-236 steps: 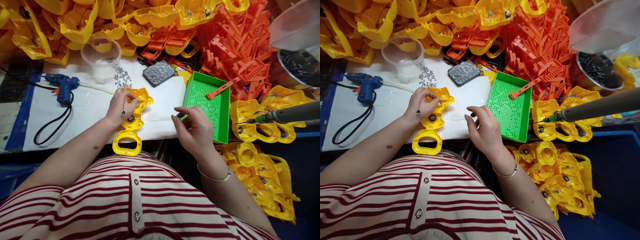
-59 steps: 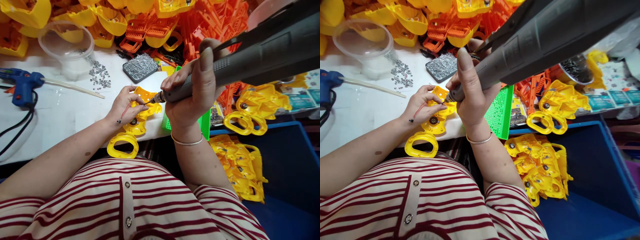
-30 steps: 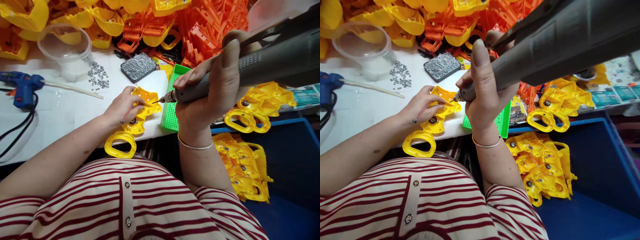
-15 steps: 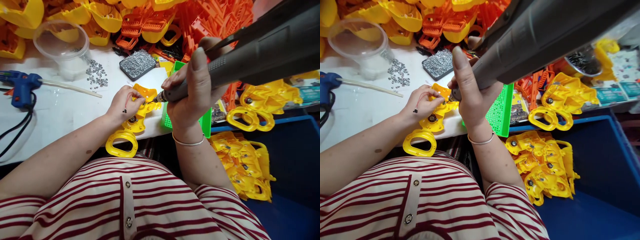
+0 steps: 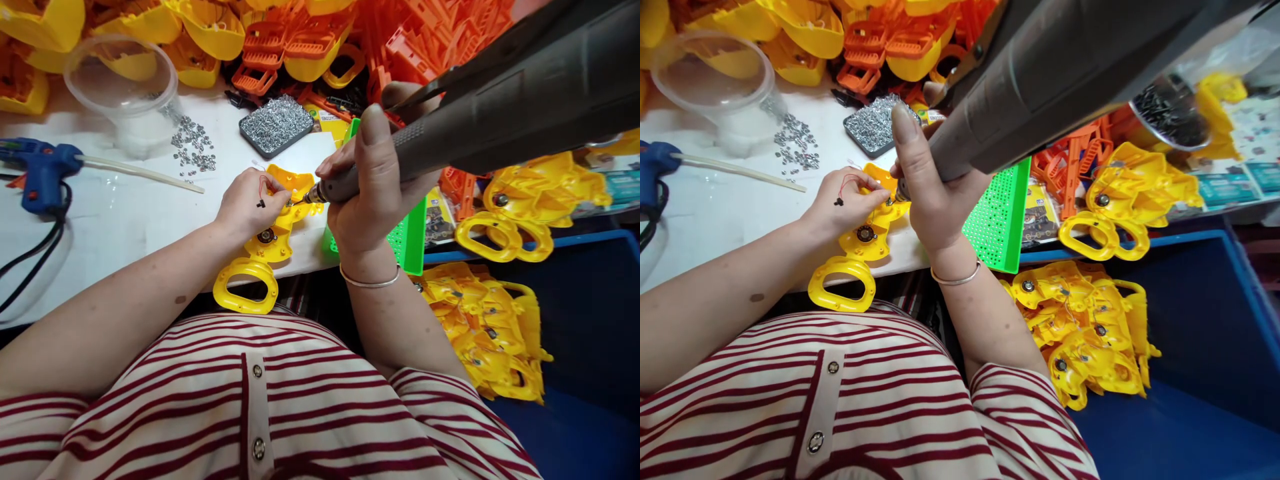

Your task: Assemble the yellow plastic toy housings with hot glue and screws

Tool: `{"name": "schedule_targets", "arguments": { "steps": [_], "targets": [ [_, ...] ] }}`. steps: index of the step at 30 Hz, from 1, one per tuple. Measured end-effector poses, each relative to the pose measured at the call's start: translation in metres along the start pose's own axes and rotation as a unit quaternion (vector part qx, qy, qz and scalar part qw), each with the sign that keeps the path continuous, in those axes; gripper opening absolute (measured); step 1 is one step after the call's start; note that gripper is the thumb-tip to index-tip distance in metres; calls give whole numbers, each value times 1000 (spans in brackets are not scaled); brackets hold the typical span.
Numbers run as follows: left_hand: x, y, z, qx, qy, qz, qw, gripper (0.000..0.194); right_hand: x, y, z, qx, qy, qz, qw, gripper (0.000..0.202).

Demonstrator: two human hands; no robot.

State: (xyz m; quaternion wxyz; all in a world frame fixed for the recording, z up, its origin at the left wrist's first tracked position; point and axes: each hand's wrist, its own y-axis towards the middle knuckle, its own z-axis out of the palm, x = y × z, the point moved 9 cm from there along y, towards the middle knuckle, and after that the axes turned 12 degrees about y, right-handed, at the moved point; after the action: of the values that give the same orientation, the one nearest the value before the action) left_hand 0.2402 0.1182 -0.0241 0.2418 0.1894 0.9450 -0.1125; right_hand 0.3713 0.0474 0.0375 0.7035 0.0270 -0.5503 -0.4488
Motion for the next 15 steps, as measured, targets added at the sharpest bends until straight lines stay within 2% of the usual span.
{"name": "schedule_targets", "arguments": {
  "steps": [2,7,10,15],
  "targets": [
    [1,1,2,9,-10,-4,1000,13,0,0,0,-2,3,-3,1000,41],
    [5,5,8,13,-40,5,999,24,12,0,-1,-4,12,-59,998,33],
    [6,7,10,10,-41,11,999,24,15,1,-1,5,21,-63,998,29],
    [6,6,12,19,-71,0,997,22,22,2,-2,-26,28,-68,997,37]
  ]
}}
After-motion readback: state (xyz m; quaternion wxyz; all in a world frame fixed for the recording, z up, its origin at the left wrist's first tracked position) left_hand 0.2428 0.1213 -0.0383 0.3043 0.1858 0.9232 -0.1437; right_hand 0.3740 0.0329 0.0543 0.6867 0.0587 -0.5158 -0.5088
